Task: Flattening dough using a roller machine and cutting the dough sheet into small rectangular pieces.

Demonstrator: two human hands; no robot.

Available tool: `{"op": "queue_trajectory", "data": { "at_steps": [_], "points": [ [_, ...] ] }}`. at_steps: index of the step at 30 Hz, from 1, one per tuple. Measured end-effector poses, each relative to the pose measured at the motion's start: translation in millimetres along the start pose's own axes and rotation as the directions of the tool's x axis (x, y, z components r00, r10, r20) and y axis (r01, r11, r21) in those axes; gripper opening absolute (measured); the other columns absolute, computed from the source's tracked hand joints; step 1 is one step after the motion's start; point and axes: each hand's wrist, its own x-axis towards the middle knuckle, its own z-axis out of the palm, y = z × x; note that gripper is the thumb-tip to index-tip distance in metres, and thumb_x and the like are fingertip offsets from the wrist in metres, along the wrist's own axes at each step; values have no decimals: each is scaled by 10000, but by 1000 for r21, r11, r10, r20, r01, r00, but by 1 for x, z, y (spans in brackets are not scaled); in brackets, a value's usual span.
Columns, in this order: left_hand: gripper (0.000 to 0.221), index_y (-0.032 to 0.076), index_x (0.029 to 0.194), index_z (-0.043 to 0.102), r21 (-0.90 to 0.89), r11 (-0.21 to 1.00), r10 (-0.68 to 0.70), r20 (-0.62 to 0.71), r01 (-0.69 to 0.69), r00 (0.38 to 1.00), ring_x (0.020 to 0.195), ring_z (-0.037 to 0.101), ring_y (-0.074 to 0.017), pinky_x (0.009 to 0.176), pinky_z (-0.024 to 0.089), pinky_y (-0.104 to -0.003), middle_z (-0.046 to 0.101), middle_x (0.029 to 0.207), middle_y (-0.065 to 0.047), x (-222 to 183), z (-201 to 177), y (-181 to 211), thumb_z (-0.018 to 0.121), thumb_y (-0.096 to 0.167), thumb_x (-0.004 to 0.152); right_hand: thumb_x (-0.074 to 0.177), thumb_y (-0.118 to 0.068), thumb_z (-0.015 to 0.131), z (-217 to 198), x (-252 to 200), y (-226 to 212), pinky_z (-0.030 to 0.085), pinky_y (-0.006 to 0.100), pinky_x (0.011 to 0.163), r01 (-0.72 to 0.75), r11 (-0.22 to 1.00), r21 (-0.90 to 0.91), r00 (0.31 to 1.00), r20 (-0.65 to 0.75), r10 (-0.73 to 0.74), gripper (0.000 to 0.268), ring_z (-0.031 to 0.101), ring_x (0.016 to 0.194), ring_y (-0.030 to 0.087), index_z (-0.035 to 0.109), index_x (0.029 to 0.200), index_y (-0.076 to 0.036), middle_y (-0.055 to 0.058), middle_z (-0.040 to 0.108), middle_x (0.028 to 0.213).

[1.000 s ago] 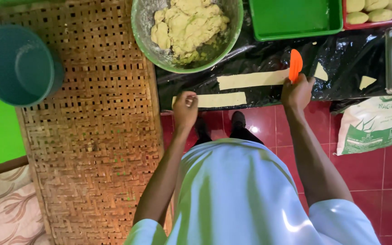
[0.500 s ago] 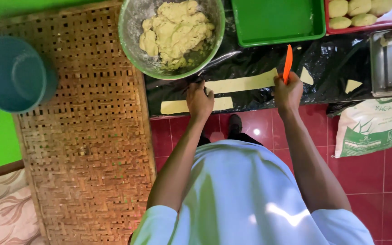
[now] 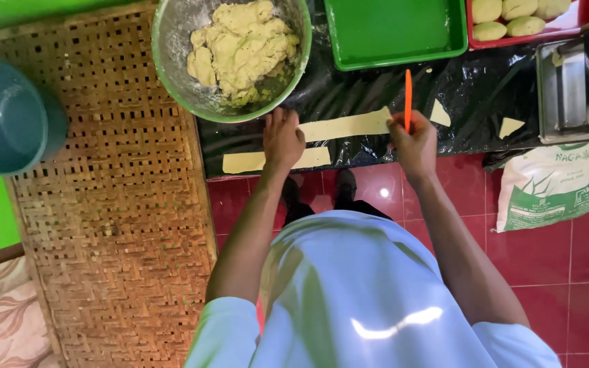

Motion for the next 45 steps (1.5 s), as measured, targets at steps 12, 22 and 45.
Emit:
{"op": "queue_trajectory", "data": {
  "at_steps": [12,22,45],
  "points": [
    [125,53,981,642,-573,817,-16,87,63,996,885,702,-224,820,573,-351,705,954,-100,0,65,-89,729,58,890,982,-110,692,11,-26,-89,440,219,532,13,997,78,984,174,-27,95,585,598,55,682,1007,-19,-16,624,762],
    [87,74,1025,657,-845,135,-338,452,517,826,738,663,-125,662,640,-307,652,874,-30,13,32,-22,653,82,939,998,-145,688,-42,25,11,359,222,456,-121,968,222,991,-25,129,94,546,541,62,696,1041,-62,-2,614,741],
    [177,67,1048,705,-304,941,-200,-139,150,970,985,680,-294,876,548,-412,702,1056,-120,-15,6,25,735,122,883,933,-110,791,-52,37,87,537,448,784,222,768,-601,894,-189,-406,236,679,906,398,695,1085,42,230,694,1037]
  ]
}}
